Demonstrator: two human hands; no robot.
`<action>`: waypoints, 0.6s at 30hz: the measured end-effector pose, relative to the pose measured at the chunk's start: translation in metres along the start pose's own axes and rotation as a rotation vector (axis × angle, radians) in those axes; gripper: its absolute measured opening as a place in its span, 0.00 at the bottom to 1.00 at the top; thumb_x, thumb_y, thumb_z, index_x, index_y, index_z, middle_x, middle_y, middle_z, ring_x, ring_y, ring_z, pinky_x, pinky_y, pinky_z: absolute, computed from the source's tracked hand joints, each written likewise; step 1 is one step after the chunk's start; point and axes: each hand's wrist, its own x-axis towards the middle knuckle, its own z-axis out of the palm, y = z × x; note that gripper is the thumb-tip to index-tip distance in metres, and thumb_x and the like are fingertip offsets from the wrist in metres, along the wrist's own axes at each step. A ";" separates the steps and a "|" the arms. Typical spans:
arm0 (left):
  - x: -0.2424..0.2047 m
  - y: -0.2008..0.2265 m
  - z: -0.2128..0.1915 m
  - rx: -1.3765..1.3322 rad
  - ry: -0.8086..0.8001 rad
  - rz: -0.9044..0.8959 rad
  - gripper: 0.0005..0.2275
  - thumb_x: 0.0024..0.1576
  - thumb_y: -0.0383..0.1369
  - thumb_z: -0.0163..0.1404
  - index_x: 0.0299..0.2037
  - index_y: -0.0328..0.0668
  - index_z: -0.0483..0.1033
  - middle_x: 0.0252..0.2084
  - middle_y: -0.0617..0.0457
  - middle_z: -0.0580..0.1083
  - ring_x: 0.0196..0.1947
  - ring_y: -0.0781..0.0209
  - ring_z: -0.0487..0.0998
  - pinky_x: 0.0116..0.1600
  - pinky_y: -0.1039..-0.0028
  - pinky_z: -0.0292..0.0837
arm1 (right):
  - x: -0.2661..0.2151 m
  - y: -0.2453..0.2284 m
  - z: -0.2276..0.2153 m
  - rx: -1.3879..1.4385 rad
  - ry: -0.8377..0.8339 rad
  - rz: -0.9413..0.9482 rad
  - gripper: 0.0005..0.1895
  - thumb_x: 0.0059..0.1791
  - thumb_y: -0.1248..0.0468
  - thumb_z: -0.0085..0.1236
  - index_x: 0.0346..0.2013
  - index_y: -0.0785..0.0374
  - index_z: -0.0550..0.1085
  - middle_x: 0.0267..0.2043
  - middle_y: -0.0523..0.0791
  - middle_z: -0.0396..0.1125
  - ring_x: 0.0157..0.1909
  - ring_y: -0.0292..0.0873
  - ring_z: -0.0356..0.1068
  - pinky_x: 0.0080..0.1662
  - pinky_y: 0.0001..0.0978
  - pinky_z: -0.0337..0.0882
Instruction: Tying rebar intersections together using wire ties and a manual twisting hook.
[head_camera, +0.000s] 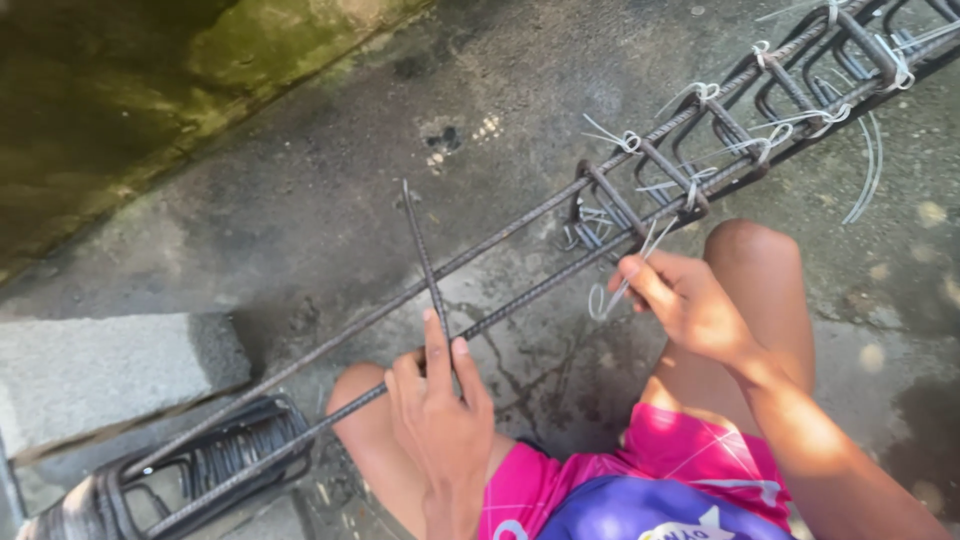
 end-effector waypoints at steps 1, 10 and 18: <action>0.001 0.000 -0.002 0.007 0.005 -0.004 0.18 0.59 0.30 0.53 0.61 0.41 0.76 0.35 0.46 0.70 0.32 0.47 0.70 0.36 0.61 0.67 | 0.000 0.003 0.002 0.002 -0.008 -0.005 0.18 0.56 0.58 0.50 0.32 0.66 0.83 0.24 0.43 0.70 0.27 0.36 0.65 0.31 0.25 0.64; -0.001 -0.007 -0.012 0.055 -0.112 0.000 0.21 0.58 0.34 0.52 0.64 0.49 0.74 0.51 0.40 0.69 0.40 0.43 0.67 0.43 0.61 0.67 | -0.013 -0.007 0.020 0.326 -0.271 -0.104 0.24 0.59 0.53 0.42 0.28 0.65 0.75 0.27 0.44 0.68 0.30 0.38 0.66 0.37 0.29 0.68; -0.005 -0.017 -0.009 0.079 -0.158 -0.048 0.28 0.57 0.38 0.53 0.70 0.44 0.64 0.54 0.38 0.68 0.44 0.40 0.67 0.49 0.55 0.63 | -0.014 -0.011 0.042 0.379 -0.313 -0.035 0.24 0.59 0.55 0.42 0.25 0.64 0.73 0.26 0.44 0.66 0.29 0.37 0.63 0.36 0.28 0.65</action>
